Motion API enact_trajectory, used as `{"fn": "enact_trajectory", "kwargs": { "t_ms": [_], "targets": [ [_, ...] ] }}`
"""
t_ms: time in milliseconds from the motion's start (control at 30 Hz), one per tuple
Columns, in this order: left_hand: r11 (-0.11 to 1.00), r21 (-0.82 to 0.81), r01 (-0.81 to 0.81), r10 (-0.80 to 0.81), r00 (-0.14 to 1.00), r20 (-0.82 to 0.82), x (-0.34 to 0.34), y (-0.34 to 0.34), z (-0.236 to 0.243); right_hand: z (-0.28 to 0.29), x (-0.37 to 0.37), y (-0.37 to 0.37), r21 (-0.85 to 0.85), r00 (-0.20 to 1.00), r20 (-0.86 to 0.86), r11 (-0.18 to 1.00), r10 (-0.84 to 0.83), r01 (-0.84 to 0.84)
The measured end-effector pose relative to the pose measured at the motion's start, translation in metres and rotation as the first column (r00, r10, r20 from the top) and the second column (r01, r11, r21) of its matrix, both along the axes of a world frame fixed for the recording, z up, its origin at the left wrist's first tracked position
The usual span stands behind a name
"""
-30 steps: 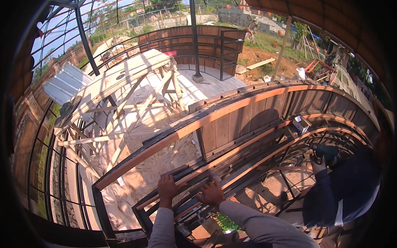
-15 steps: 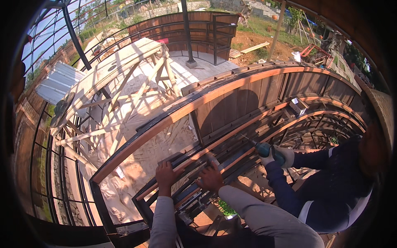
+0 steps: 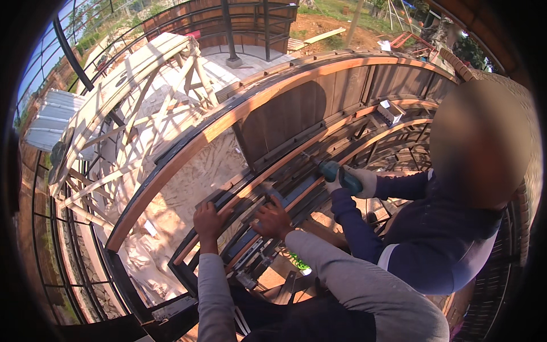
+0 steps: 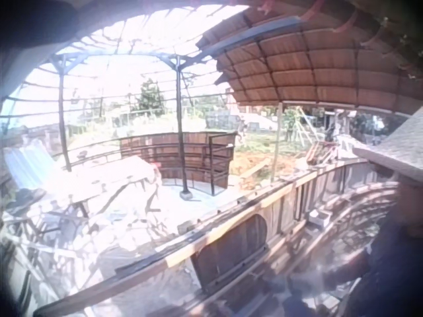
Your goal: The person uses an angle grinder to sand or cut a thin strip of wood, then assists a second person in aligning and securing several curved wooden panels onto a metal frame within a circular structure.
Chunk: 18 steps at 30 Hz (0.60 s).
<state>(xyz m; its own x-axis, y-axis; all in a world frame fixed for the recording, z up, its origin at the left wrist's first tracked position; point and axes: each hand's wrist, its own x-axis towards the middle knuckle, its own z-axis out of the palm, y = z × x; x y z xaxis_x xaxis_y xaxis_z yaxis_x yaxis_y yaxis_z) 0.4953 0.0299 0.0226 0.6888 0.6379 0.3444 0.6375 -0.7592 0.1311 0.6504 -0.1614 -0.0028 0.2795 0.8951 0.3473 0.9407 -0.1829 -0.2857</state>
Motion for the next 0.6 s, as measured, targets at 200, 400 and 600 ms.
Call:
{"fn": "enact_trajectory", "kwargs": {
  "t_ms": [200,400,600],
  "targets": [
    [1.000,-0.012,0.007,-0.007,1.000,0.001,0.000,0.001,0.001,0.000,0.001,0.000,-0.067,1.000,-0.021,0.998,-0.003,0.001],
    [1.000,-0.021,-0.004,0.004,1.000,0.011,0.000,0.002,-0.001,0.009,0.000,0.000,-0.151,0.998,-0.057,0.989,-0.002,-0.007],
    [1.000,-0.013,-0.005,0.005,1.000,0.023,0.001,0.002,-0.003,0.003,0.002,0.002,0.000,0.999,-0.038,1.000,0.016,-0.016]
  ]
}}
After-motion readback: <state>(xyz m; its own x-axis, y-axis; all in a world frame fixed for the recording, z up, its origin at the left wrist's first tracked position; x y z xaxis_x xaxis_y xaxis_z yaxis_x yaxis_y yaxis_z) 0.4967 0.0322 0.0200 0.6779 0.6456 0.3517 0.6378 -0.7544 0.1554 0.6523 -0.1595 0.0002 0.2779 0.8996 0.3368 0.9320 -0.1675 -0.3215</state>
